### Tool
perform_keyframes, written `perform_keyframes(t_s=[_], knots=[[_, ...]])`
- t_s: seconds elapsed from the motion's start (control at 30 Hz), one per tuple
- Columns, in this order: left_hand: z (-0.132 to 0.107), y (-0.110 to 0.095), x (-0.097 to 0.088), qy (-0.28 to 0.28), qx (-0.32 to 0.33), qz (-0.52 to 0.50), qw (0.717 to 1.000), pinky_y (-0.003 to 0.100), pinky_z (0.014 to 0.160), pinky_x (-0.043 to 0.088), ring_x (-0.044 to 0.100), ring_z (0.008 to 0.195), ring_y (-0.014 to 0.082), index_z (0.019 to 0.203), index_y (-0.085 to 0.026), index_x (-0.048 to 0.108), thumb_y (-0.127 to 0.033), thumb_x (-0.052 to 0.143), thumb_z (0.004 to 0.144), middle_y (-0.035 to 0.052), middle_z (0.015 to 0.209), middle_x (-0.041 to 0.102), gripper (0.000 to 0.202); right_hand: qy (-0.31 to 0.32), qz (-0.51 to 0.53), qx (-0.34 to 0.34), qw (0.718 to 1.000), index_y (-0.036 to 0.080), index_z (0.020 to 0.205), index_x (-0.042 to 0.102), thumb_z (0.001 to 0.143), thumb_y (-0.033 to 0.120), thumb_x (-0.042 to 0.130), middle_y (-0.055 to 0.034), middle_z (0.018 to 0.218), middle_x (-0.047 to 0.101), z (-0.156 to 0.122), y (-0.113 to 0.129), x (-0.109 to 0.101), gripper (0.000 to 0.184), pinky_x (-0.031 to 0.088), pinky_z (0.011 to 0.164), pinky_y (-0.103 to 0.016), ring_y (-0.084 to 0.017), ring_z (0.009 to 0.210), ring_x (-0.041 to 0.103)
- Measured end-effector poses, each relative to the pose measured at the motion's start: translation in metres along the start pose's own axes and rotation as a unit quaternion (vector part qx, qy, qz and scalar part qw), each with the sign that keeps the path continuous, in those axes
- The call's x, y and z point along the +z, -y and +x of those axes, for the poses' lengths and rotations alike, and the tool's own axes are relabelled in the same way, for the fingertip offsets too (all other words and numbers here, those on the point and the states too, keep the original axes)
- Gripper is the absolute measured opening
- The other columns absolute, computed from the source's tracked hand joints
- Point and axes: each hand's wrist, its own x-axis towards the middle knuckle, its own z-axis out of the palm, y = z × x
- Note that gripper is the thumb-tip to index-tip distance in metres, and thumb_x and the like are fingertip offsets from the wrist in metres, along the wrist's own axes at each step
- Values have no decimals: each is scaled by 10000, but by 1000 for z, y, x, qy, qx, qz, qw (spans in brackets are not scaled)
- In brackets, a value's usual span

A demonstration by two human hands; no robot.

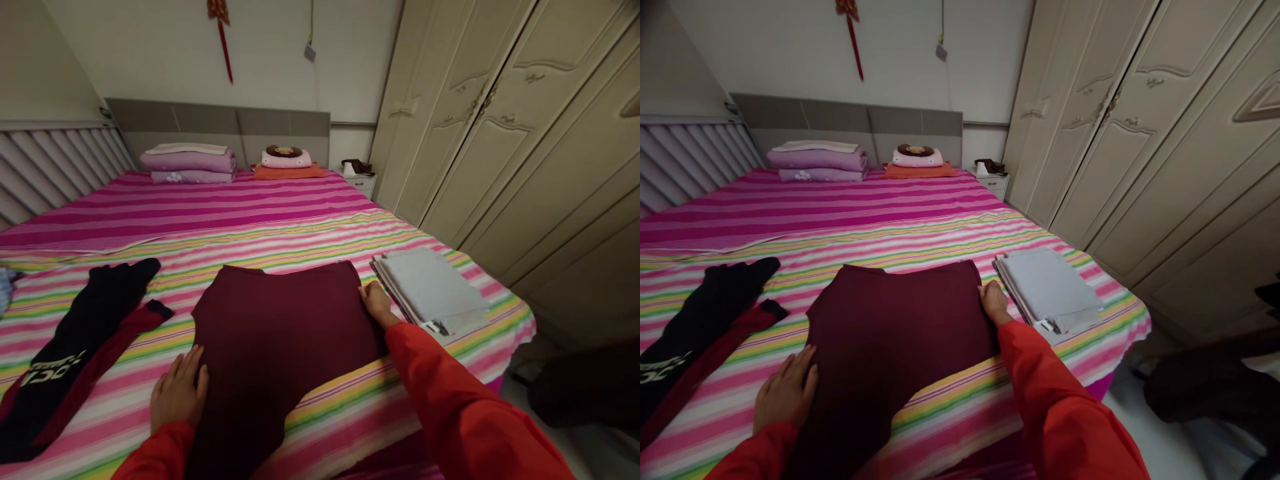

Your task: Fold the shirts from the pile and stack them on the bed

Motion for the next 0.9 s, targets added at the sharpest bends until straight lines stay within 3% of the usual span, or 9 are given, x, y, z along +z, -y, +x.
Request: perform_keyframes(t_s=[0.17,0.3,0.53,0.63,0.73,0.9], knots=[[0,1,0,-3,8,0,1000,445,1053,378,452,1337,259,1371,-178,537,-367,244,939,63,1418,558,555,-3,-1,-21,1000,123,1133,594,955,404,495,-177,1211,620,15,15,2,347,439,836,-275,-228,1121,594],[-1,-3,-4,-11,0,-4,1000,451,1040,388,458,1330,267,1349,-160,558,-364,220,941,73,1394,579,569,4,11,-11,1000,142,1075,636,959,317,488,-144,1074,682,27,15,4,256,453,793,-269,-213,1008,657],[-3,-4,-5,-16,8,-8,1000,460,1039,390,462,1326,270,1346,-161,562,-360,225,938,82,1390,581,565,-69,28,37,996,20,1192,607,973,239,390,-264,1168,638,44,16,-1,379,452,843,-317,-279,1089,630],[-3,-2,-4,-13,9,-4,1000,444,1055,377,456,1333,257,1352,-169,555,-364,218,944,67,1397,576,564,-75,44,10,996,86,1160,659,965,308,435,-199,1173,666,55,25,-4,371,436,878,-282,-244,1124,609],[-3,2,-1,-3,9,-1,1000,432,1069,365,439,1348,246,1362,-186,544,-354,247,941,52,1406,570,542,-50,58,-2,997,154,1085,718,909,363,548,-131,1073,722,69,34,-5,321,451,812,-240,-206,1024,654],[-5,11,7,11,13,-3,1000,427,1096,339,407,1376,234,1409,-246,492,-334,338,922,29,1420,559,519,-16,63,22,998,211,981,766,847,316,624,-97,975,751,84,46,-5,222,467,730,-246,-203,918,690]])
